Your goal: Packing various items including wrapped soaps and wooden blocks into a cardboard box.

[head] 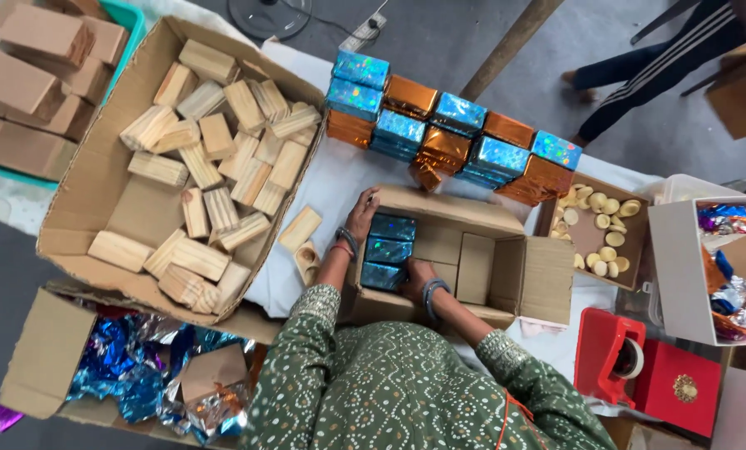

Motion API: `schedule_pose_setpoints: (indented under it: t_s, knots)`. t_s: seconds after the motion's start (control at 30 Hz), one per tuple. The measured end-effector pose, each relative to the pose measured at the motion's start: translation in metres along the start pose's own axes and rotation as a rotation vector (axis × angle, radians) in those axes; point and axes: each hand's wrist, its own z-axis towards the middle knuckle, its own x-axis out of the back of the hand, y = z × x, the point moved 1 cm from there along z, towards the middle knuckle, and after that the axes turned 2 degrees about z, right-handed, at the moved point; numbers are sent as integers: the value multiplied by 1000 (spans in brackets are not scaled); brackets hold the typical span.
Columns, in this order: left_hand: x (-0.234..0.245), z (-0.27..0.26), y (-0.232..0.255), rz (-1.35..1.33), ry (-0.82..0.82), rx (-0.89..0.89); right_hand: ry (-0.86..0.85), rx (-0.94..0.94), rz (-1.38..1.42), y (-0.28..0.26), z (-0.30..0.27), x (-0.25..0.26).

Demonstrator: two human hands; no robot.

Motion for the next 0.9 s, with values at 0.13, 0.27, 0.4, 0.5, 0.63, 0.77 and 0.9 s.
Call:
schedule_pose_setpoints:
  t_s: [0.13, 0.27, 0.4, 0.5, 0.63, 0.77, 0.9]
  knots:
    - [1, 4, 4, 7, -2, -19, -33, 10, 133, 12, 7, 29]
    - [4, -3, 12, 8, 0, 82, 322, -96, 212, 3, 38, 105]
    - [4, -5, 18, -12, -7, 112, 695, 90, -156, -17, 93, 166]
    - [6, -4, 17, 19, -12, 81, 383, -46, -240, -39, 115, 184]
    - [7, -4, 24, 7, -11, 105, 401, -54, -137, -7, 103, 183]
    - [7, -6, 24, 13, -12, 103, 791, 179, 253, 5, 24, 202]
    - [7, -4, 23, 42, -10, 64, 602, -88, 975, 84, -38, 145]
